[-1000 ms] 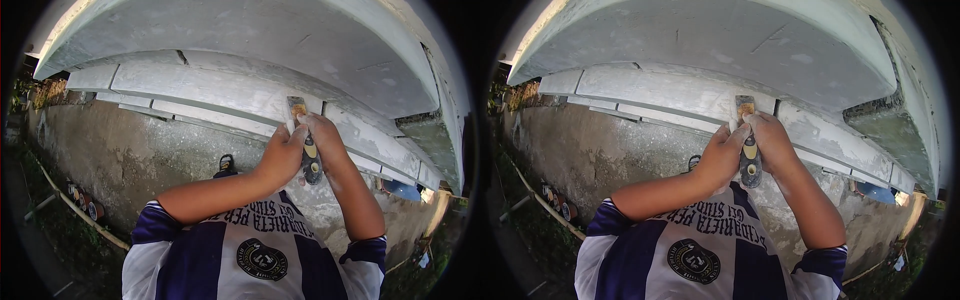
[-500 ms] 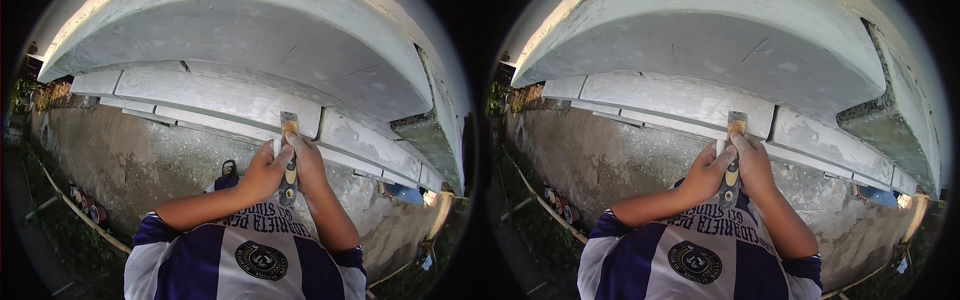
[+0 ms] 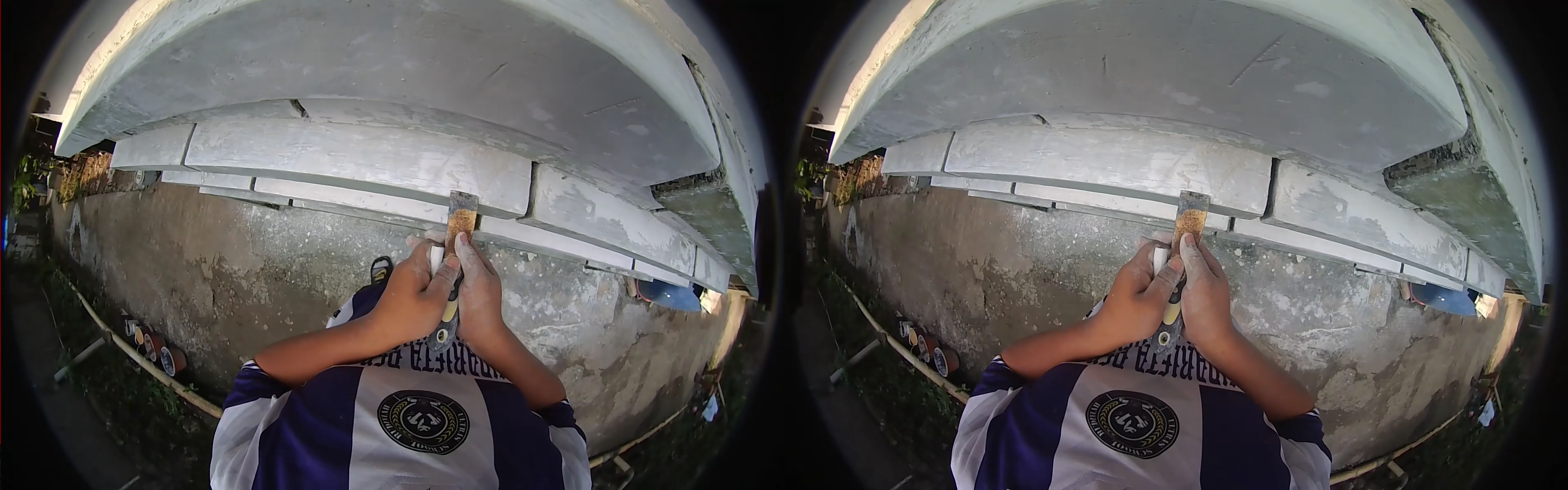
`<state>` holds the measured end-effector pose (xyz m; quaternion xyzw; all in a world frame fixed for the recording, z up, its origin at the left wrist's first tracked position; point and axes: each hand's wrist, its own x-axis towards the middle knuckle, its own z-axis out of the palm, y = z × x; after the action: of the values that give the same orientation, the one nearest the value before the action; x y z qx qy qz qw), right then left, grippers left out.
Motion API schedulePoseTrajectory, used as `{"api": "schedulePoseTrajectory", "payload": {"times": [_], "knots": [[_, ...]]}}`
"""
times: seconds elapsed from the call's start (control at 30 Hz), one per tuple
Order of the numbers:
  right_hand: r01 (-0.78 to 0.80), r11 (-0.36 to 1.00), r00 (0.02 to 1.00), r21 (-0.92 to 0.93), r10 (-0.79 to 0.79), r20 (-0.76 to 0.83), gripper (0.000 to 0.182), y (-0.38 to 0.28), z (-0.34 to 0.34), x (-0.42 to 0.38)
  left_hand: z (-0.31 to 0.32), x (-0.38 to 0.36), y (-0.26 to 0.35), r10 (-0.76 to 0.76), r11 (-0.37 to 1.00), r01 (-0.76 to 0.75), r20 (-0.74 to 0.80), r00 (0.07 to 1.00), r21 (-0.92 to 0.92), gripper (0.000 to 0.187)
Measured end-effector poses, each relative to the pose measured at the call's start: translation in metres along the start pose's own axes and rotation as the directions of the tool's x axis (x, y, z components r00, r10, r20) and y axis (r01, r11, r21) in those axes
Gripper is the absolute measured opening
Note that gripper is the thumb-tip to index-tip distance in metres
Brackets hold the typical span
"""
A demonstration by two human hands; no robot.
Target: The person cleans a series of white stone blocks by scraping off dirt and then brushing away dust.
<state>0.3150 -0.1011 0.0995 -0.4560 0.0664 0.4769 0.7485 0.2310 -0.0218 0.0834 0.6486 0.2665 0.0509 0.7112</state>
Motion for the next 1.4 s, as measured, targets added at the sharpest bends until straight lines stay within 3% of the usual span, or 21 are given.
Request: {"api": "schedulePoseTrajectory", "payload": {"times": [0.13,0.3,0.37,0.67,0.8,0.83,0.93,0.97,1.07,1.1,1.2,1.23,1.33,1.37,1.4], "knots": [[0.046,0.987,0.992,-0.156,-0.064,-0.107,0.033,0.006,0.002,-0.003,-0.003,-0.009,0.016,0.088,0.996,-0.088,-0.015,0.996,0.022,0.021],[0.061,0.983,0.97,-0.174,-0.099,-0.22,0.031,-0.008,0.019,0.007,-0.005,0.015,0.009,0.03,0.996,-0.032,-0.027,0.999,-0.08,0.022],[0.045,0.99,0.981,-0.134,-0.069,-0.183,0.03,-0.016,0.02,0.019,-0.004,0.03,0.013,0.016,0.985,-0.024,-0.048,0.999,-0.171,0.024],[-0.001,0.998,0.974,-0.059,-0.012,-0.226,0.023,-0.013,0.025,-0.003,-0.006,0.005,0.015,0.031,0.987,-0.028,0.017,0.999,-0.16,0.026],[0.006,0.999,0.992,0.039,-0.001,-0.127,0.025,-0.024,0.015,0.028,-0.003,0.038,0.023,-0.069,0.935,0.057,-0.022,0.997,-0.35,0.027],[0.002,0.999,0.99,0.051,0.005,-0.14,0.027,-0.026,0.016,0.027,-0.001,0.037,0.027,-0.038,0.945,0.02,-0.048,0.998,-0.328,0.028],[-0.018,0.999,0.988,0.043,0.024,-0.153,0.027,-0.02,0.017,0.009,-0.003,0.02,0.025,-0.104,0.975,0.103,0.007,0.995,-0.194,0.026],[-0.004,1.0,0.983,0.002,0.004,-0.186,0.027,-0.02,0.021,0.001,-0.001,0.013,0.018,-0.007,0.964,0.008,0.004,1.0,-0.265,0.024],[-0.02,1.0,0.984,-0.005,0.019,-0.176,0.027,-0.022,0.02,0.004,0.0,0.015,0.024,-0.005,0.976,-0.001,-0.028,1.0,-0.219,0.022],[0.002,1.0,0.987,-0.005,-0.002,-0.164,0.027,-0.021,0.016,0.014,0.0,0.024,0.025,-0.12,0.964,0.108,-0.036,0.992,-0.243,0.022],[0.035,0.999,0.994,0.023,-0.033,-0.109,0.026,-0.029,0.013,0.032,0.005,0.039,0.036,-0.154,0.874,0.112,-0.051,0.987,-0.473,0.022],[0.031,0.999,0.991,0.032,-0.026,-0.127,0.025,-0.031,0.017,0.029,0.005,0.038,0.036,-0.152,0.873,0.109,-0.051,0.987,-0.476,0.021],[-0.039,0.999,0.991,0.002,0.039,-0.129,0.025,-0.022,0.015,0.009,0.0,0.019,0.022,-0.131,0.967,0.121,-0.031,0.991,-0.222,0.023],[-0.019,1.0,0.977,0.003,0.019,-0.213,0.025,-0.021,0.024,-0.002,0.003,0.009,0.011,-0.044,0.957,0.034,-0.026,0.999,-0.286,0.024],[-0.01,1.0,0.98,0.007,0.011,-0.196,0.025,-0.02,0.022,0.0,0.003,0.01,0.015,-0.046,0.961,0.037,-0.025,0.999,-0.275,0.024]]}}
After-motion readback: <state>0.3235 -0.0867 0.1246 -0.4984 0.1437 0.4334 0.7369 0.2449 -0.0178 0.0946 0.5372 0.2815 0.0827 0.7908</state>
